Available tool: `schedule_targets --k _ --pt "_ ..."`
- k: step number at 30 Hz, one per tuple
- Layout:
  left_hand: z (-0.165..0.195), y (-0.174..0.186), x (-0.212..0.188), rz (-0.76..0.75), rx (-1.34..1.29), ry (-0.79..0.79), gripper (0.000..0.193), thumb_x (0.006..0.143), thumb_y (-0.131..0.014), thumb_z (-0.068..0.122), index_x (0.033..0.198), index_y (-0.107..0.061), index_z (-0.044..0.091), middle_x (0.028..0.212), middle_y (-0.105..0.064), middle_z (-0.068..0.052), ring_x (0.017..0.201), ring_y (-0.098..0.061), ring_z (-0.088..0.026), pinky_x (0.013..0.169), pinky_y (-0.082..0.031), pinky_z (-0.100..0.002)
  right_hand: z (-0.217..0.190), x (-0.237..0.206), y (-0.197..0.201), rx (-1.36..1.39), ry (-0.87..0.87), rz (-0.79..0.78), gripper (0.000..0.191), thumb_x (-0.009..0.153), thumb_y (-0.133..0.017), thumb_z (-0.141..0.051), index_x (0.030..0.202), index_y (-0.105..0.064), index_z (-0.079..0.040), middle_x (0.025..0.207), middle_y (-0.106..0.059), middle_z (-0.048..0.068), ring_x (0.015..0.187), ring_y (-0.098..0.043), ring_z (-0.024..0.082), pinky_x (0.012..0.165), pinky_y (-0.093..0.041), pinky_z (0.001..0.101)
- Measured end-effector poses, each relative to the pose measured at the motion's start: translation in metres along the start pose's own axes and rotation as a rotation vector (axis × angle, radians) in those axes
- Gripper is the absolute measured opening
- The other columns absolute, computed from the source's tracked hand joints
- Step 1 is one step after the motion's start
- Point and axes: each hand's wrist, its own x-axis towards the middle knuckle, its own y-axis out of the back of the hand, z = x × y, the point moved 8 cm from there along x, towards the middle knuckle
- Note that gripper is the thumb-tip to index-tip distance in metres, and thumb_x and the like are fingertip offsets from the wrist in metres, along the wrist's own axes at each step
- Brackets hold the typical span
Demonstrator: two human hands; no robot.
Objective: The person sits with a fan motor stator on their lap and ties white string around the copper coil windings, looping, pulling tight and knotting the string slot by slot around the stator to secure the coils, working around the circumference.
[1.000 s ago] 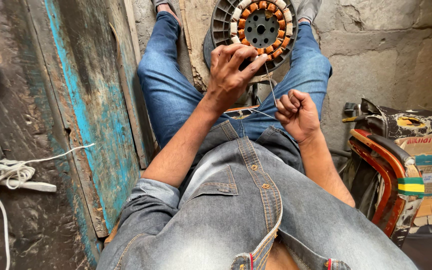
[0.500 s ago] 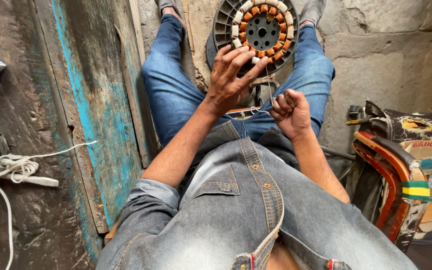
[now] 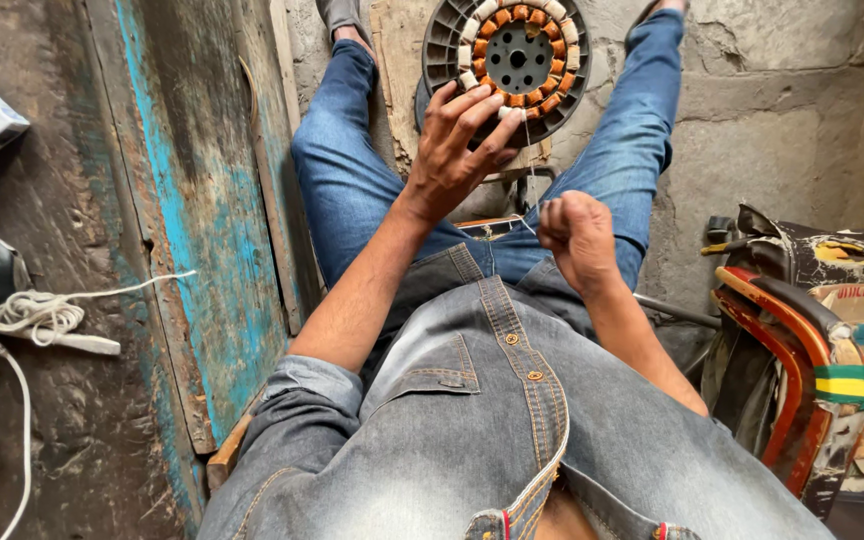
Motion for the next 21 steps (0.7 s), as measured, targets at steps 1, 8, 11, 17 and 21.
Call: schedule_targets --k 1,8,11,17,21 --pt "0.000 -0.002 -0.001 -0.006 0.015 -0.007 0.055 0.101 -0.077 0.037 0.147 -0.052 0.023 0.143 -0.050 -0.004 0.141 -0.045 -0.022 0.125 -0.034 -0.054 0.000 -0.005 0.003 0.071 -0.018 -0.002 0.048 0.106 -0.061 -0.034 0.069 -0.037 -0.014 0.064 -0.030 -0.003 0.064 -0.031 0.012 0.052 -0.026 0.0272" --pt "0.000 -0.003 -0.003 -0.032 0.013 0.011 0.054 0.099 -0.082 0.032 0.143 -0.054 0.019 0.145 -0.050 -0.005 0.143 -0.045 -0.024 0.126 -0.034 -0.057 0.014 -0.010 0.017 0.269 -0.091 -0.022 0.047 0.109 -0.055 -0.039 0.072 -0.035 -0.017 0.067 -0.027 -0.003 0.067 -0.029 0.012 0.055 -0.026 0.0261" --pt "0.003 0.002 0.001 -0.009 0.022 -0.002 0.052 0.095 -0.082 0.030 0.140 -0.058 0.021 0.143 -0.050 -0.004 0.141 -0.046 -0.024 0.125 -0.034 -0.057 0.019 0.003 0.021 0.322 -0.129 -0.061 0.049 0.111 -0.052 -0.040 0.072 -0.035 -0.017 0.067 -0.028 -0.004 0.067 -0.029 0.012 0.056 -0.027 0.0265" --pt "0.000 0.001 0.004 -0.012 0.047 0.029 0.046 0.097 -0.080 0.030 0.139 -0.063 0.022 0.143 -0.051 -0.003 0.141 -0.046 -0.021 0.127 -0.033 -0.054 0.029 -0.006 0.035 0.382 -0.207 -0.012 0.050 0.112 -0.050 -0.040 0.070 -0.036 -0.017 0.066 -0.028 -0.003 0.069 -0.031 0.013 0.056 -0.028 0.0262" --pt "0.002 -0.001 0.002 0.019 0.030 0.034 0.045 0.099 -0.077 0.029 0.140 -0.062 0.022 0.144 -0.050 -0.005 0.141 -0.045 -0.023 0.126 -0.032 -0.053 0.025 -0.003 0.033 0.246 -0.204 0.024 0.049 0.111 -0.052 -0.038 0.070 -0.035 -0.016 0.065 -0.029 -0.004 0.065 -0.030 0.012 0.053 -0.027 0.0248"
